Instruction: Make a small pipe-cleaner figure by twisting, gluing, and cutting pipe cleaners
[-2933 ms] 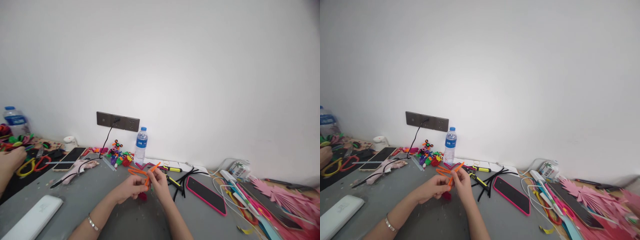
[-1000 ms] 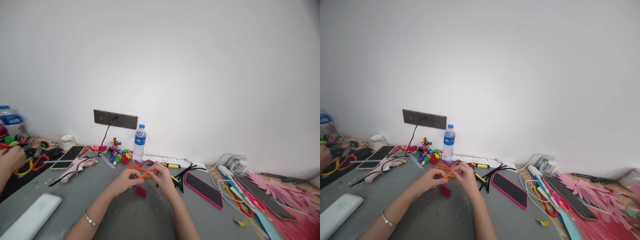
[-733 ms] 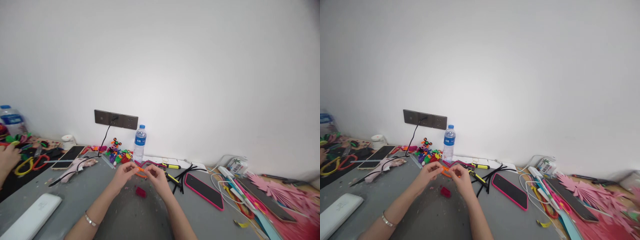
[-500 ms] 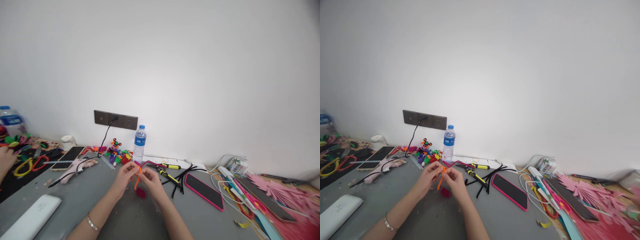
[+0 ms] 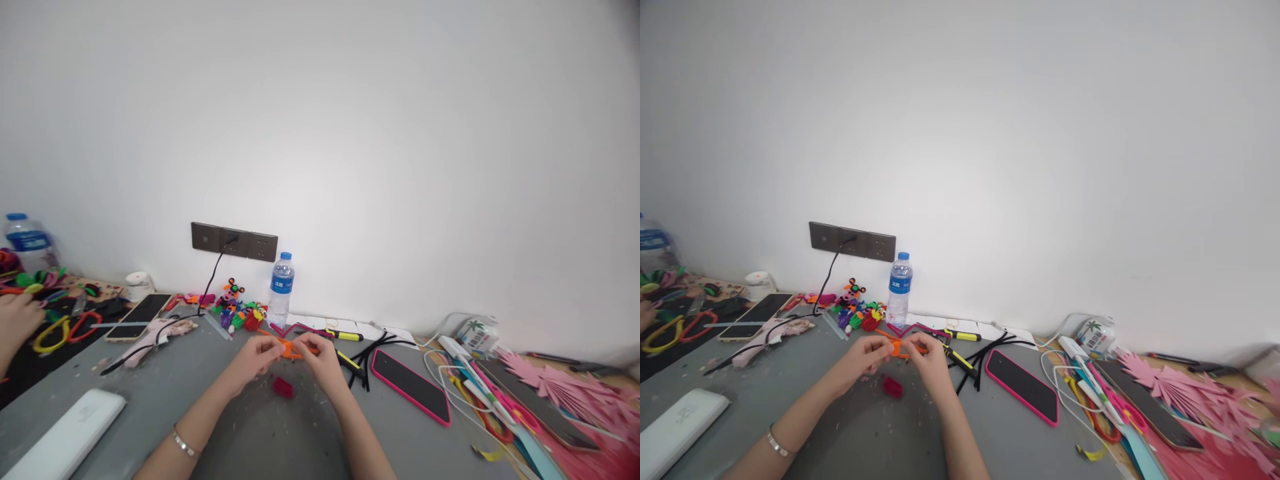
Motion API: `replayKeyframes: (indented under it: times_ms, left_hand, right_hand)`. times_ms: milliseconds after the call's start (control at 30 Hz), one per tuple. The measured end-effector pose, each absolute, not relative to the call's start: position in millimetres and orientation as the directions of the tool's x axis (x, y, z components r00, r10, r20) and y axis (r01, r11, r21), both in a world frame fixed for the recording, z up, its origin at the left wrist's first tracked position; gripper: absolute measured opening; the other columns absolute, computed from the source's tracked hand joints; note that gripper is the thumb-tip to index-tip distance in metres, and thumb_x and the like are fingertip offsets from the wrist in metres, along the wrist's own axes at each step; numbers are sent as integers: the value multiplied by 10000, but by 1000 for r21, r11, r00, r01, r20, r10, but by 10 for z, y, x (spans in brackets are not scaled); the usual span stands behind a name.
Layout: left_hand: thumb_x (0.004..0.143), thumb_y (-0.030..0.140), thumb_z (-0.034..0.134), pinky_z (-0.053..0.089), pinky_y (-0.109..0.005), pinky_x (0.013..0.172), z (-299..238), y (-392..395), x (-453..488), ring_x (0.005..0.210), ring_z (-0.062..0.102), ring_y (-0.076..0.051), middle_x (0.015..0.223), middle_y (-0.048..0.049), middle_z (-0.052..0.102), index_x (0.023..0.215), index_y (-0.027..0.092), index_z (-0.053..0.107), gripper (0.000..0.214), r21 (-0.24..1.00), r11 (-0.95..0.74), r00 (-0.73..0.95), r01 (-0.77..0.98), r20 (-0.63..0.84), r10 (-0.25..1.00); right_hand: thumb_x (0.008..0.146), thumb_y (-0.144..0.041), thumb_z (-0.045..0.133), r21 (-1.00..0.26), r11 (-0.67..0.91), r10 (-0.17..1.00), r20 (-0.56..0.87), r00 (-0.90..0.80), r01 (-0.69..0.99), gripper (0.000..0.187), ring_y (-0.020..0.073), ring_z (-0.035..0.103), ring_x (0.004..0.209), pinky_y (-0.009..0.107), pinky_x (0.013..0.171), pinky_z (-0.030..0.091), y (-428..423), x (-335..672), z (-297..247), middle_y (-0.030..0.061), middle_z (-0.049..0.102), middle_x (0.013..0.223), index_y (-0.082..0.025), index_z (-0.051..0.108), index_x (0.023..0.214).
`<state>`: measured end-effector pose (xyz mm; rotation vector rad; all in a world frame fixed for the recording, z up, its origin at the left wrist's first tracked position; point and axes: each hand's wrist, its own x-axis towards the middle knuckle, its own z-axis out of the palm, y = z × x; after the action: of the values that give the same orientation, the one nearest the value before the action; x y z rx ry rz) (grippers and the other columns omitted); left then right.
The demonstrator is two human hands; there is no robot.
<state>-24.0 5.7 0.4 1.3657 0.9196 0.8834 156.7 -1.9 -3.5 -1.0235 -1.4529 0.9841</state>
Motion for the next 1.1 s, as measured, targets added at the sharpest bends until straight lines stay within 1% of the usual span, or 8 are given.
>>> replayKeyframes:
  times_ms: [133, 233, 367, 500, 733, 933, 1000, 1100]
  left_hand:
    - [725, 532, 669, 151, -214, 420, 24, 20, -222, 404, 225, -59, 462, 96, 327, 629, 166, 565, 392, 998, 52, 495, 43, -66, 866]
    - [721, 512, 684, 138, -216, 429, 40, 13, -219, 408, 196, -56, 460, 105, 303, 630, 169, 554, 378, 998, 68, 518, 12, -64, 853]
    - [728, 534, 668, 128, -208, 418, 41, 18, -235, 391, 186, -55, 455, 115, 269, 653, 188, 524, 382, 997, 77, 475, -15, -61, 878]
    - [744, 520, 652, 140, -204, 424, 53, 18, -233, 404, 222, -58, 485, 101, 313, 681, 189, 530, 359, 997, 37, 425, -64, -7, 905]
    - [772, 480, 634, 178, -204, 450, 113, -6, -192, 438, 224, -64, 495, 95, 308, 648, 182, 513, 346, 992, -11, 351, -129, 56, 935]
    - [752, 531, 633, 176, -194, 419, 64, -17, -107, 412, 259, -63, 474, 94, 333, 631, 184, 493, 393, 991, -32, 280, -133, 68, 958]
    - [754, 545, 623, 177, -195, 412, 42, -2, -101, 412, 264, -63, 497, 87, 359, 637, 184, 498, 399, 994, -64, 274, -94, 87, 958]
    - [820, 565, 517, 203, -208, 421, 22, 41, -153, 425, 283, -73, 571, 54, 456, 695, 180, 562, 407, 990, -138, 291, 35, 122, 949]
  right_hand:
    - [775, -375, 656, -928, 324, 944, 304, -128, 184, 230, 151, 539, 599, 255, 565, 414, -43, 1598, 0, 21, 627, 654, -169, 677, 673]
    - [781, -346, 651, -929, 323, 942, 297, -154, 179, 204, 149, 547, 618, 253, 586, 408, -55, 1580, 4, 16, 629, 667, -167, 665, 685]
    - [807, -395, 627, -956, 280, 946, 261, -194, 82, 246, 128, 525, 586, 233, 567, 391, -69, 1535, 9, -13, 596, 632, -173, 612, 702]
    - [814, -462, 617, -978, 201, 941, 207, -267, -49, 293, 109, 479, 538, 226, 546, 386, -105, 1482, 38, -38, 538, 602, -183, 580, 733]
    - [779, -495, 659, -981, 99, 916, 155, -370, -168, 335, 105, 521, 533, 231, 568, 396, -149, 1409, 34, -35, 575, 598, -177, 571, 720]
    - [706, -478, 729, -979, 50, 945, 110, -307, -198, 349, 100, 524, 481, 235, 540, 400, -113, 1351, -44, -8, 636, 607, -170, 569, 659]
    - [696, -485, 732, -978, 64, 959, 116, -260, -200, 353, 98, 507, 477, 232, 527, 390, -99, 1343, -58, -15, 621, 589, -172, 576, 649]
    - [715, -505, 704, -985, 68, 974, 100, -205, -156, 352, 86, 445, 463, 216, 483, 335, -69, 1394, -70, -29, 581, 555, -170, 602, 677]
